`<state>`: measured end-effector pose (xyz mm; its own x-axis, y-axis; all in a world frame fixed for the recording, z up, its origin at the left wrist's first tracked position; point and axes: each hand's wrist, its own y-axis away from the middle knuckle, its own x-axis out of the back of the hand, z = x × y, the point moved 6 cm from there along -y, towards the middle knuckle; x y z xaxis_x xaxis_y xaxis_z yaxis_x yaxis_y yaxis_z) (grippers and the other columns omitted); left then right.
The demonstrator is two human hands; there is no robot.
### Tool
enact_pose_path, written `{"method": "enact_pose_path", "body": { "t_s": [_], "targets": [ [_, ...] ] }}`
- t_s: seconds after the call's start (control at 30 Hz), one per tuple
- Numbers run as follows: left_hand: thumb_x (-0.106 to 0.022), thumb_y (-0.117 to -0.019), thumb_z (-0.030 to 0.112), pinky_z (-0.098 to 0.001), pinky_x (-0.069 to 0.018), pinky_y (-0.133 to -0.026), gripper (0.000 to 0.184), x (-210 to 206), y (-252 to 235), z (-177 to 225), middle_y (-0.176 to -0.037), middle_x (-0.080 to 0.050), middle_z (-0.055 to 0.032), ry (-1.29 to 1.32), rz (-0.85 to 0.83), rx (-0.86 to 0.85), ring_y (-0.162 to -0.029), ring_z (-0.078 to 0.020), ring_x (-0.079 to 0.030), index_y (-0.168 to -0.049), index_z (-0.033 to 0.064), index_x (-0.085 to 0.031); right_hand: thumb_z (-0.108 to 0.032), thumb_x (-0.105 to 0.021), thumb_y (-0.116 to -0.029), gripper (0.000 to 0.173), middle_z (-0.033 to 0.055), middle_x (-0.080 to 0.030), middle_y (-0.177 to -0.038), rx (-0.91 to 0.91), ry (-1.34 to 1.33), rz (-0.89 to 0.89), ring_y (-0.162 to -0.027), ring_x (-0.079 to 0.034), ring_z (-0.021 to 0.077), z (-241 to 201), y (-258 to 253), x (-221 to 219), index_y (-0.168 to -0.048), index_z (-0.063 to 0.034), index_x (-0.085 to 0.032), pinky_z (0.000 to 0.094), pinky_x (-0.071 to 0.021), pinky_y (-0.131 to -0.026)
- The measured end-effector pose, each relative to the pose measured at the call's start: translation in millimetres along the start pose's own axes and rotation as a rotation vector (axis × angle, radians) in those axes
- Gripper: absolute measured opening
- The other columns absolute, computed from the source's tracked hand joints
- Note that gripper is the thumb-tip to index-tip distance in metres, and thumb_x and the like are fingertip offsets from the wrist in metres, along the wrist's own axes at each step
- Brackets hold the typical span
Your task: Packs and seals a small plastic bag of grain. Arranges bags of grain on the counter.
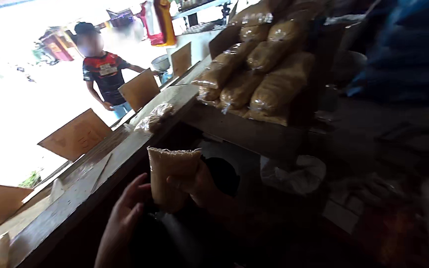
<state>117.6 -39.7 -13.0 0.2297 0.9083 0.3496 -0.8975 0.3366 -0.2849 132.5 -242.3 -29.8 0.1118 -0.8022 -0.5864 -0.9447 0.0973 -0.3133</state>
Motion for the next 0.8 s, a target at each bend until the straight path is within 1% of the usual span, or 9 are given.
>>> {"method": "enact_pose_path", "body": {
  "t_s": [0.07,0.13,0.2,0.3,0.43,0.5,0.6,0.7,0.8],
  "targets": [
    [-0.073,-0.0825,0.065,-0.0330,-0.0600,-0.093,0.082,-40.4,0.3,-17.4,-0.122,-0.072,0.0011,0.341,-0.051,-0.021,-0.109,-0.0116,-0.070,-0.143,0.0134,-0.053,-0.003,-0.087,-0.0735,0.056,0.0088,-0.073,-0.104,0.105,0.050,0.021,-0.097,-0.072,0.0120,-15.0,3.9,5.4,-0.119,0.0061,-0.056,0.0302,-0.0619,-0.090],
    [-0.085,-0.0756,0.053,-0.0335,-0.0603,-0.092,0.079,-73.7,-1.6,-16.9,-0.118,-0.072,0.0008,0.537,0.067,-0.008,-0.107,-0.0113,-0.070,-0.136,0.0127,-0.055,-0.004,-0.087,-0.0729,0.057,0.0076,-0.072,-0.105,0.206,0.084,0.052,-0.099,-0.071,0.0105,-27.7,7.5,11.9,-0.120,0.0059,-0.057,0.0285,-0.0613,-0.090],
    [-0.091,-0.0720,0.037,-0.0327,-0.0622,-0.087,0.077,-95.8,-9.6,-9.5,-0.111,-0.073,-0.0010,0.575,0.204,-0.006,-0.100,-0.0117,-0.072,-0.132,0.0079,-0.053,-0.002,-0.088,-0.0719,0.058,0.0073,-0.073,-0.104,0.256,0.063,0.106,-0.098,-0.072,0.0112,-38.1,10.4,20.6,-0.120,0.0048,-0.057,0.0294,-0.0621,-0.089],
    [-0.090,-0.0754,0.028,-0.0359,-0.0626,-0.089,0.076,-107.7,-30.7,12.9,-0.115,-0.072,-0.0066,0.513,0.200,-0.095,-0.102,-0.0166,-0.072,-0.135,0.0006,-0.052,-0.001,-0.086,-0.0762,0.054,0.0065,-0.073,-0.102,0.262,-0.028,0.118,-0.095,-0.073,0.0131,-58.6,11.8,39.1,-0.121,0.0018,-0.056,0.0324,-0.0630,-0.088],
    [-0.087,-0.0657,0.016,-0.0294,-0.0623,-0.088,0.079,-95.1,-59.0,68.5,-0.118,-0.072,0.0016,0.153,0.096,-0.146,-0.104,-0.0098,-0.071,-0.138,0.0090,-0.056,-0.034,-0.076,-0.0911,0.049,-0.0018,-0.072,-0.117,0.285,-0.021,-0.238,-0.107,-0.068,0.0076,-107.1,9.4,78.0,-0.133,-0.0140,-0.062,0.0313,-0.0573,-0.095],
    [-0.089,-0.0616,0.022,-0.0226,-0.0620,-0.080,0.080,-89.4,-73.2,102.2,-0.105,-0.075,0.0076,-0.092,0.032,-0.198,-0.093,-0.0031,-0.072,-0.135,0.0150,-0.058,-0.043,-0.078,-0.0882,0.064,0.0001,-0.070,-0.123,0.279,0.226,-0.377,-0.114,-0.066,0.0077,-138.3,10.2,95.2,-0.139,-0.0094,-0.057,0.0300,-0.0563,-0.100],
    [-0.086,-0.0670,0.043,-0.0160,-0.0578,-0.073,0.075,-108.5,-96.2,150.7,-0.096,-0.073,0.0149,-0.492,-0.119,-0.343,-0.083,0.0074,-0.067,-0.133,0.0200,-0.058,-0.052,-0.082,-0.0813,0.085,0.0115,-0.069,-0.130,0.399,0.738,-0.456,-0.122,-0.065,0.0144,-171.3,7.9,99.3,-0.139,0.0036,-0.053,0.0340,-0.0553,-0.104],
    [-0.079,-0.0719,0.039,-0.0278,-0.0596,-0.064,0.066,-156.3,-122.8,187.5,-0.092,-0.073,0.0118,-0.785,-0.308,-0.435,-0.076,0.0011,-0.068,-0.132,0.0232,-0.060,-0.052,-0.086,-0.0747,0.091,0.0091,-0.073,-0.117,0.372,1.029,-0.481,-0.108,-0.069,0.0162,-183.1,-1.8,88.4,-0.146,-0.0063,-0.052,0.0404,-0.0598,-0.091],
    [-0.083,-0.0708,0.035,-0.0344,-0.0581,-0.063,0.065,-184.4,-152.6,208.5,-0.093,-0.072,0.0057,-0.781,-0.286,-0.465,-0.075,-0.0061,-0.067,-0.132,0.0224,-0.064,-0.033,-0.089,-0.0726,0.087,0.0100,-0.072,-0.105,0.348,0.987,-0.406,-0.091,-0.071,0.0152,-195.7,-29.7,91.4,-0.145,-0.0047,-0.050,0.0382,-0.0611,-0.078]
  ]
}}
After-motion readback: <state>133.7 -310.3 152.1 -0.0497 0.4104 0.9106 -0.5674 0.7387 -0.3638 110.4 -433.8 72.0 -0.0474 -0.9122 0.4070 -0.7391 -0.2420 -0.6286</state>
